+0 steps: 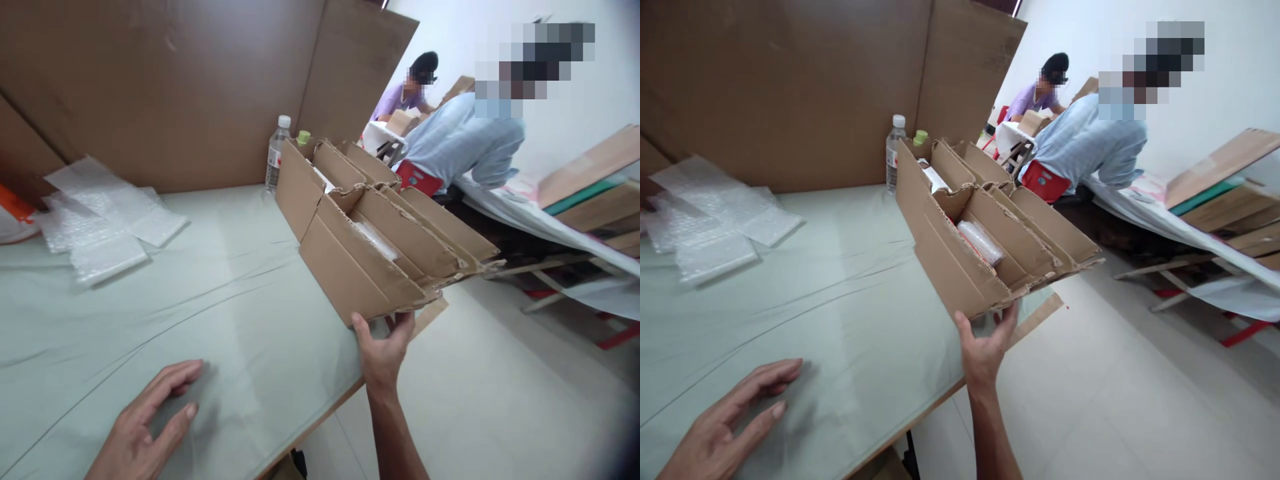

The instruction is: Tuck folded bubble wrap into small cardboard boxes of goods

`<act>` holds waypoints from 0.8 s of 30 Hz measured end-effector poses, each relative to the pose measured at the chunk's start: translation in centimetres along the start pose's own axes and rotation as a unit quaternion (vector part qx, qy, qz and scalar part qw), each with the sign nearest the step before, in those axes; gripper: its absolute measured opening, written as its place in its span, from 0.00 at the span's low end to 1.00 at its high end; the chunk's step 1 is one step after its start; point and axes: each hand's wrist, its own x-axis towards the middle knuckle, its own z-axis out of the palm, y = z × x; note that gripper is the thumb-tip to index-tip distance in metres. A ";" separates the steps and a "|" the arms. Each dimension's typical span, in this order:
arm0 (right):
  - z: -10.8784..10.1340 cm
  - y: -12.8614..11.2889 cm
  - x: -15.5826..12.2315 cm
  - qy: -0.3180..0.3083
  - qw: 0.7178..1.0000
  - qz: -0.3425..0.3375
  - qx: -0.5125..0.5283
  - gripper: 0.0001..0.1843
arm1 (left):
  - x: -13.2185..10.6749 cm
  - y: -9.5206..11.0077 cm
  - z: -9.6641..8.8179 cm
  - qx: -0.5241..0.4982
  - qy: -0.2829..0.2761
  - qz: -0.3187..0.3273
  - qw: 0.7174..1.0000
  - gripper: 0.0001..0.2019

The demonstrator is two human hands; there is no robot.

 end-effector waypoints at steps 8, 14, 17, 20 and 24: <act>-1.6 -0.5 -7.5 -0.157 0.985 -0.033 -0.060 0.28 | -1.4 2.1 0.6 -0.043 0.021 0.002 0.999 0.15; 3.2 -3.8 -11.6 -0.315 0.868 -0.366 -0.116 0.20 | -2.2 5.0 -0.6 -0.146 0.014 0.003 0.989 0.17; 6.0 -6.3 -13.7 -0.360 0.798 -0.479 -0.069 0.23 | -4.0 4.6 -2.0 -0.179 0.024 -0.034 0.983 0.18; 8.7 -8.6 -16.0 -0.375 0.743 -0.553 -0.024 0.26 | -5.7 3.3 -3.9 -0.197 0.043 -0.058 0.978 0.18; 12.5 -11.0 -19.6 -0.359 0.668 -0.651 0.030 0.27 | -6.2 0.6 -10.0 -0.106 0.192 -0.041 0.975 0.16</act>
